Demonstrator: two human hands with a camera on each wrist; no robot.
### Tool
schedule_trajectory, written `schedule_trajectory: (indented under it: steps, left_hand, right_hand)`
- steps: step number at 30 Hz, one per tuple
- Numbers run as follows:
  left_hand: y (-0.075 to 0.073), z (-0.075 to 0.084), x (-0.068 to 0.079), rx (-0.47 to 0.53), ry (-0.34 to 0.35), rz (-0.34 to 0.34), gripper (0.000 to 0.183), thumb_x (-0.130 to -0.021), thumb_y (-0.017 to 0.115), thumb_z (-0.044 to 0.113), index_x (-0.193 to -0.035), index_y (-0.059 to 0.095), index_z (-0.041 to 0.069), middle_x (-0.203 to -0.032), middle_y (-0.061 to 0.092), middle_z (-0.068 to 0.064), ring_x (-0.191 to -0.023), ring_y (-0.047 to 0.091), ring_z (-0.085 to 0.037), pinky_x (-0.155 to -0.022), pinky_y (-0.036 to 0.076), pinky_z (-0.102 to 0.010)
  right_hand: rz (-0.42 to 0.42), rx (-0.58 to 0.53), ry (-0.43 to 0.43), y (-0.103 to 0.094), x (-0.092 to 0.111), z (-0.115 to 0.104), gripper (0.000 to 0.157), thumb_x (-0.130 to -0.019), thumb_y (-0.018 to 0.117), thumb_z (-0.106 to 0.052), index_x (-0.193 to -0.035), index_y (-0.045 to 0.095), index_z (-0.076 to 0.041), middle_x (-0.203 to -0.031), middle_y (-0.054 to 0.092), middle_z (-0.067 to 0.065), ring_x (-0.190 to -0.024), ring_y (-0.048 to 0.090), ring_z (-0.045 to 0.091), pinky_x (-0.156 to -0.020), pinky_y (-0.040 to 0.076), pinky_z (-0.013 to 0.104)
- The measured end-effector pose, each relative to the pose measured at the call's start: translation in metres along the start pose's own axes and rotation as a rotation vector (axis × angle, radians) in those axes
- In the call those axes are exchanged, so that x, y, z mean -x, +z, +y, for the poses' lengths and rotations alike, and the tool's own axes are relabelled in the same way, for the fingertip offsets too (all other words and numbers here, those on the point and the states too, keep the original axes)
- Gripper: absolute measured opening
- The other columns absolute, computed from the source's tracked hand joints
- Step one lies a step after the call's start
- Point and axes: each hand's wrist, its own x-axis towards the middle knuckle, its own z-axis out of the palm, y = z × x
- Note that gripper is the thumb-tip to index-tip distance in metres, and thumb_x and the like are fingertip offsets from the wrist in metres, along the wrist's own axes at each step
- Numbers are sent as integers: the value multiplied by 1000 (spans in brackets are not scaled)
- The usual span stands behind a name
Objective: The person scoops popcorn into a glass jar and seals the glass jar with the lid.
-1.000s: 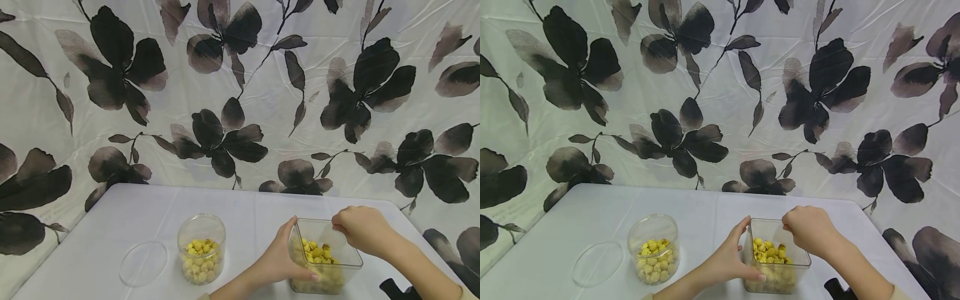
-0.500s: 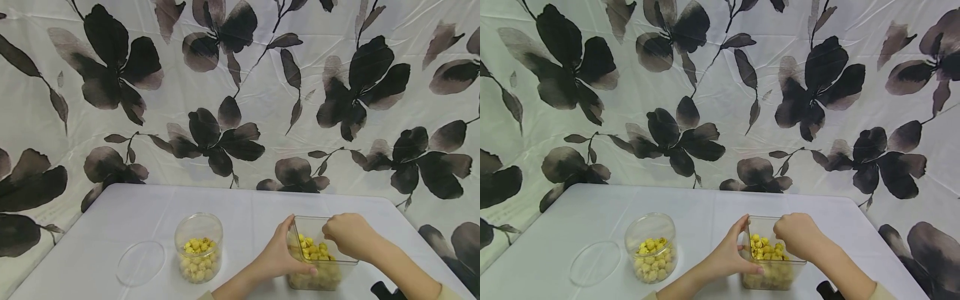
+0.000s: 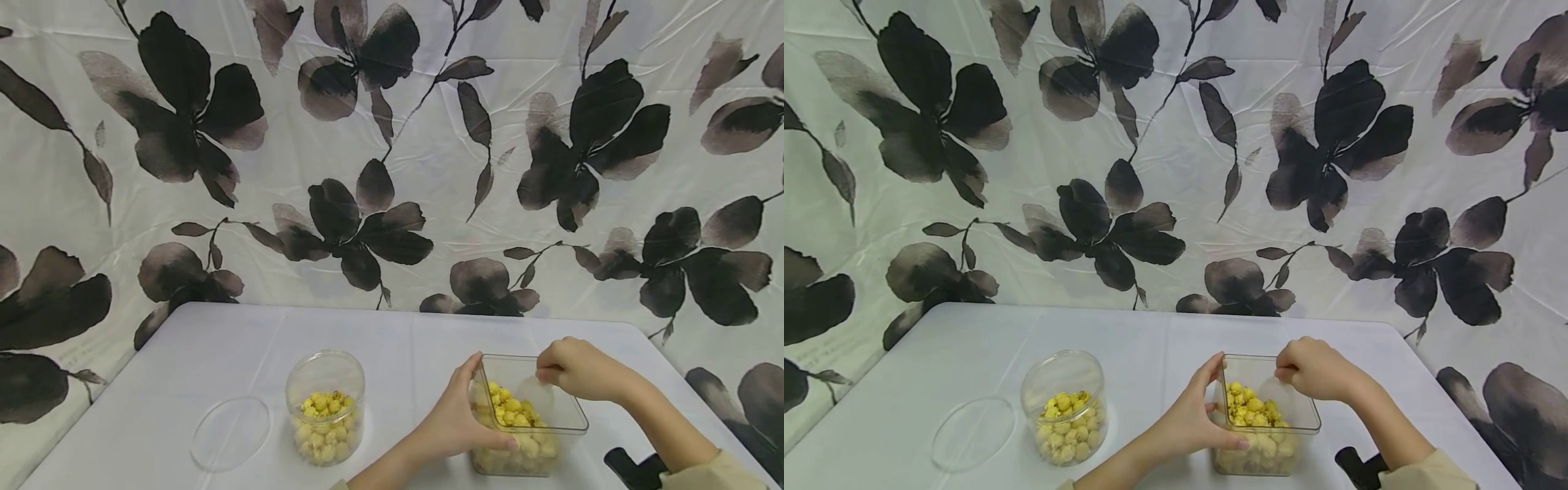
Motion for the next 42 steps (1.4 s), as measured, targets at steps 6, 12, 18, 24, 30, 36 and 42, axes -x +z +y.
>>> schedule_trajectory:
  steps: [6,12,18,24,30,36,42]
  left_hand:
    - [4,1,-1,-1,18,-5,113,-60,89,26,-148,18,24,-145,27,0,-132,29,-20,-102,33,-43]
    - [2,1,-1,16,4,5,114,-59,89,26,-148,18,24,-145,26,-1,-133,28,-21,-101,35,-38]
    - [-1,-1,1,27,-9,15,115,-59,89,26,-148,18,23,-145,26,-2,-133,28,-22,-100,36,-37]
    - [1,-1,-2,-3,0,15,115,-58,90,27,-148,18,24,-144,28,0,-132,29,-21,-104,30,-48]
    - [1,1,-1,-11,3,27,116,-57,90,26,-148,19,24,-144,29,0,-132,30,-21,-104,29,-48]
    - [1,2,-2,-11,7,23,115,-57,90,26,-147,19,25,-143,29,0,-132,29,-20,-105,28,-48]
    - [1,3,-1,-14,4,20,114,-58,90,25,-147,19,24,-143,29,0,-131,30,-20,-104,29,-47]
  right_hand:
    - [-10,-72,31,-7,6,8,30,-88,58,-3,-60,54,-15,-56,35,-14,-49,29,0,-48,29,21]
    - [-22,-141,35,-5,2,8,29,-89,57,-4,-61,55,-12,-56,32,-14,-48,28,0,-46,27,20]
    - [-40,-159,24,-7,-2,8,28,-89,57,-3,-62,57,-11,-56,32,-13,-49,27,0,-47,28,21]
    - [-45,-218,43,-8,1,10,30,-89,56,-2,-60,53,-10,-56,27,-13,-48,25,0,-45,22,20]
    - [-45,-235,83,-10,2,10,27,-90,55,-5,-64,58,-10,-54,32,-12,-47,29,1,-43,26,20]
    - [-42,-283,112,-13,5,12,24,-92,54,-7,-68,60,-9,-54,36,-10,-46,31,2,-42,29,21]
    - [-40,-288,110,-12,5,14,25,-92,54,-7,-68,61,-9,-53,37,-10,-45,30,2,-42,28,21]
